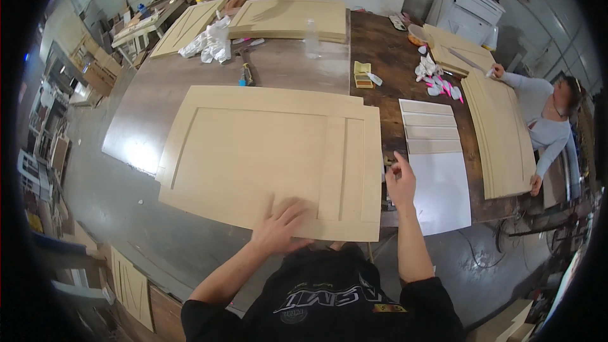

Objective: The person aligns thin wood strips onto rectangular wood panels using a paper marking template and attaches them with a staple gun before moving the completed panels to a nearby stack.

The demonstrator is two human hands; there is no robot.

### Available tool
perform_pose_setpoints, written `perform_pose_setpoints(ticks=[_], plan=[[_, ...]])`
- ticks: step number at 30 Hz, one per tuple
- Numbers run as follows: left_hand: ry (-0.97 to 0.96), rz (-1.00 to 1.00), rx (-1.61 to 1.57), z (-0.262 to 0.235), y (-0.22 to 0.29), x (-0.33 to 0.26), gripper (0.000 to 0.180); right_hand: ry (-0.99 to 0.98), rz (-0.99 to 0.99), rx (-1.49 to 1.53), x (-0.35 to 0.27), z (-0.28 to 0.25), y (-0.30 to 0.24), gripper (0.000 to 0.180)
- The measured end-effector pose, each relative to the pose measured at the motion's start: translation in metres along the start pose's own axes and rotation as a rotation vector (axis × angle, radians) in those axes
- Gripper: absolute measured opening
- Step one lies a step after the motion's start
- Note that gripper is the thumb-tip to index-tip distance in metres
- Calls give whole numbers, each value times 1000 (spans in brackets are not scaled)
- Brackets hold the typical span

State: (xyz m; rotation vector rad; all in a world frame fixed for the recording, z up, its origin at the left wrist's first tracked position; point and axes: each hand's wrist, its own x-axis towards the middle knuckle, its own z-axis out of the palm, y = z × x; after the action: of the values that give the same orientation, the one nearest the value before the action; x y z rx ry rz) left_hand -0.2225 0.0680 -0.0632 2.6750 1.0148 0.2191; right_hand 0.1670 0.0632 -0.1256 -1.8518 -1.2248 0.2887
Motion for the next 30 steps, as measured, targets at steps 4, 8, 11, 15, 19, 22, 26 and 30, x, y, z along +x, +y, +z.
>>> perform_pose_setpoints(ticks=[4,8,11,15,19,22,26,30], plan=[[346,-101,156,4,-50,-46,52,-76,-218,-232,-41,-19,-14,60],[439,30,236,-37,-52,-51,42,-250,-495,-480,-45,-49,-50,59],[500,183,290,-105,-61,-50,38,-186,-792,-299,-21,-63,-83,39],[1047,232,326,-198,-72,-11,35,-100,-814,509,11,-53,-112,48],[1629,-324,-497,-173,-84,49,54,402,-592,537,22,-39,-182,60],[901,-860,-1688,-47,-100,86,95,438,-505,472,26,-52,-255,60],[567,-682,-2270,28,-86,109,90,292,-441,471,11,-64,-323,53],[666,-512,-2485,-34,-43,72,81,389,-386,470,14,-87,-285,51]])
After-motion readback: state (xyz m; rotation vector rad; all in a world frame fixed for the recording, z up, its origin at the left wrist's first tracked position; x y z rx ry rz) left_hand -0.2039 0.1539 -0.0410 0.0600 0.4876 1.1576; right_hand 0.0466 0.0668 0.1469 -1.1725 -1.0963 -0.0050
